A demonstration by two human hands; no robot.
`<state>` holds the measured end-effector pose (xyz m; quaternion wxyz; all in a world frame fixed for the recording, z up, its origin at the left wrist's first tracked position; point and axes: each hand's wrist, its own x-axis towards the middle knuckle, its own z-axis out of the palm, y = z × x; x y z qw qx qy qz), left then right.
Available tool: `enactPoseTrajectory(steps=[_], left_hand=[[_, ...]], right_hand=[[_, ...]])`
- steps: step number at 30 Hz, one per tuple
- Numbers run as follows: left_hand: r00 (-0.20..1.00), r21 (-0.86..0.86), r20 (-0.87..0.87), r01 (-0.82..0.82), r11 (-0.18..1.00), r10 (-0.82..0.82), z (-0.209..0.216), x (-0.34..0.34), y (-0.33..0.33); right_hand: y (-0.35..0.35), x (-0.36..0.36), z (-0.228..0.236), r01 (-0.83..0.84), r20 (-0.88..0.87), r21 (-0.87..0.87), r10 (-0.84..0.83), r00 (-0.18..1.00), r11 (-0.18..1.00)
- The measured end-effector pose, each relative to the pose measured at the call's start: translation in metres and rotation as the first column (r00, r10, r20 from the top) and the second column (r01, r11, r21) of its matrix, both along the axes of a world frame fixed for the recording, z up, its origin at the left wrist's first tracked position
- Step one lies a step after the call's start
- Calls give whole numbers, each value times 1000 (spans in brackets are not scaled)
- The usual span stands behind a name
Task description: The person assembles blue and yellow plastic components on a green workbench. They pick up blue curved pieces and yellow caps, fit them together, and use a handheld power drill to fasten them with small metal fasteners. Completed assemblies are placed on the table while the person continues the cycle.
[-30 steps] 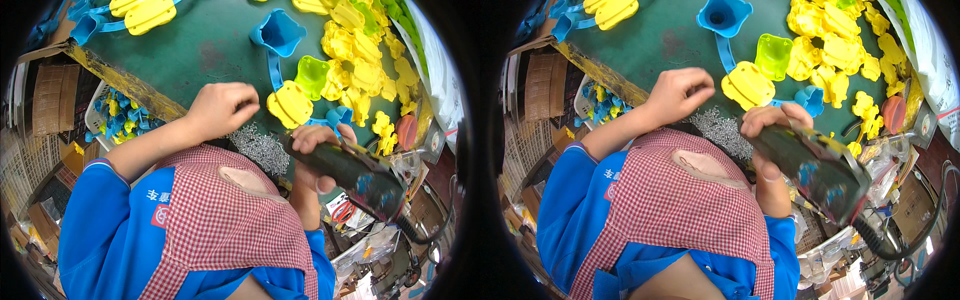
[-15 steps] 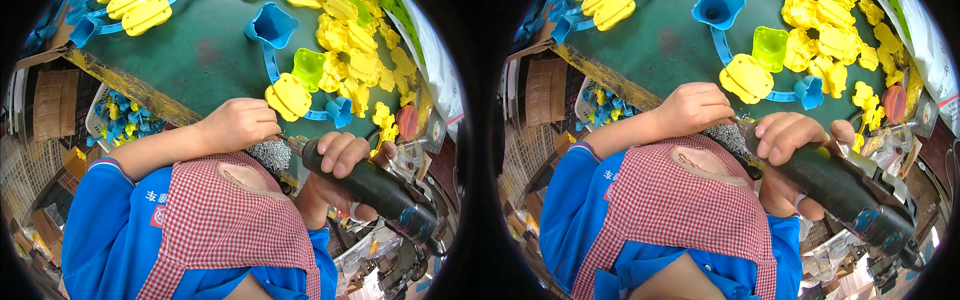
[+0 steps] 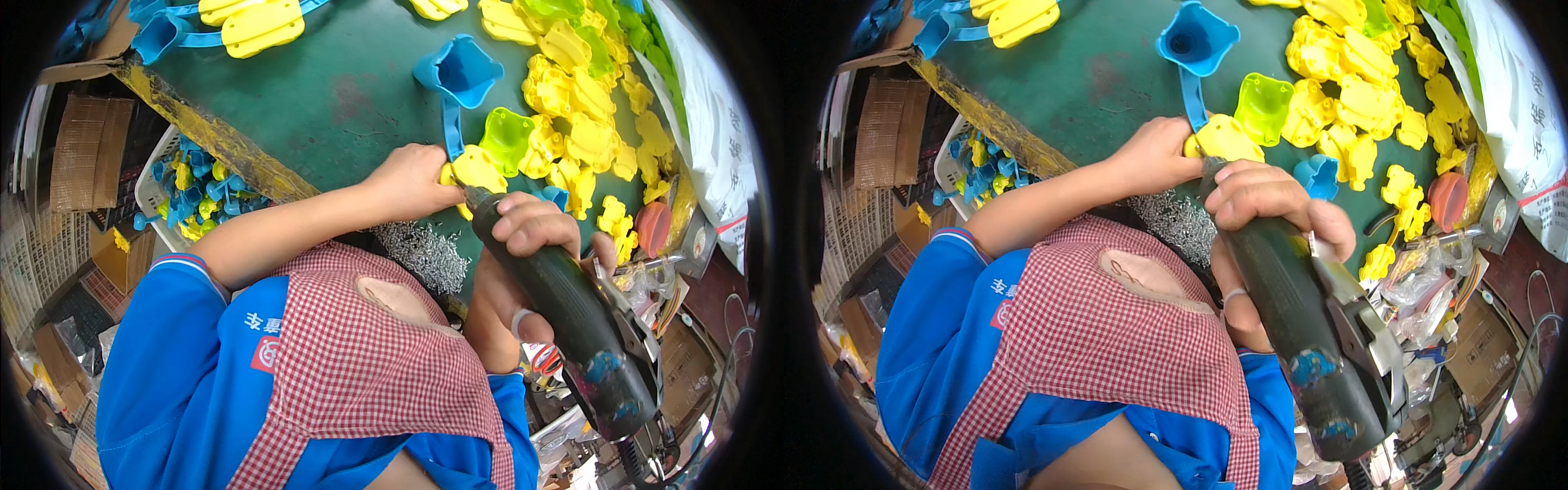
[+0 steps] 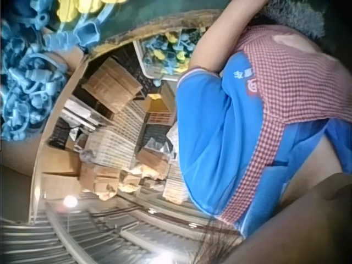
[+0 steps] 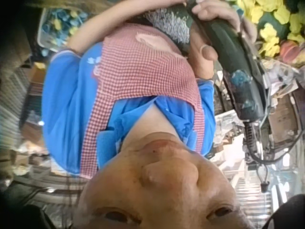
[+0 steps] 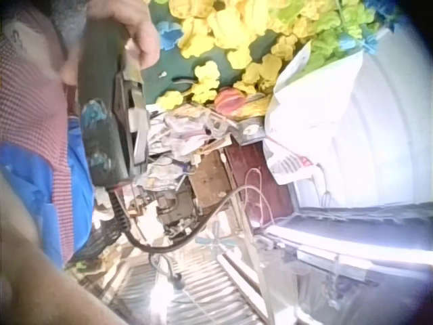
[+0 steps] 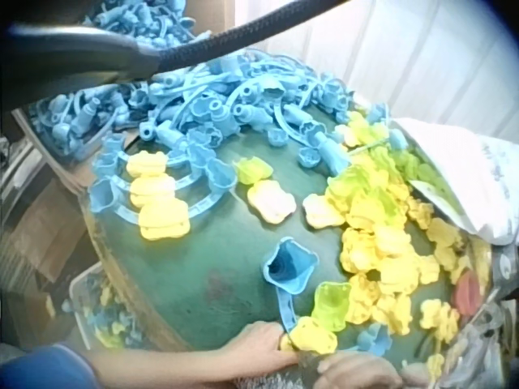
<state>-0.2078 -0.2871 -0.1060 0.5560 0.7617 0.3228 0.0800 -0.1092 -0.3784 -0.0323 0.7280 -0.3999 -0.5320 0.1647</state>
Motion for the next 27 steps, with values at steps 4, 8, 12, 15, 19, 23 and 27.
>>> enactPoseTrajectory(steps=[4, 8, 12, 15, 19, 23, 27], left_hand=[[997, -69, 28, -72, 995, 74, 10, 7, -4], [993, -127, 78, -73, 989, 83, 3, -15, -2], [909, -417, 200, -259, 871, 366, 29, -100, 1], [564, -439, 293, -638, 633, 772, 14, -180, -39], [832, -572, 3, -454, 684, 554, 5, -219, -40], [523, -331, 169, -768, 548, 836, 25, -143, 66], [583, -404, 77, -723, 560, 809, 0, -126, 151]], right_hand=[[8, 5, -9, -4, -48, 41, 6, 999, 999], [7, 3, -2, 177, -283, -165, -219, 934, 970], [-28, 30, 41, 27, -406, 164, 42, 913, 986], [-34, 36, 45, 88, -368, 131, -33, 929, 987], [-24, 33, 28, -15, -306, -16, 9, 952, 1000], [-17, 19, 26, -36, -295, -53, 19, 955, 998], [-26, 18, 18, 26, -312, -18, -30, 950, 999]])
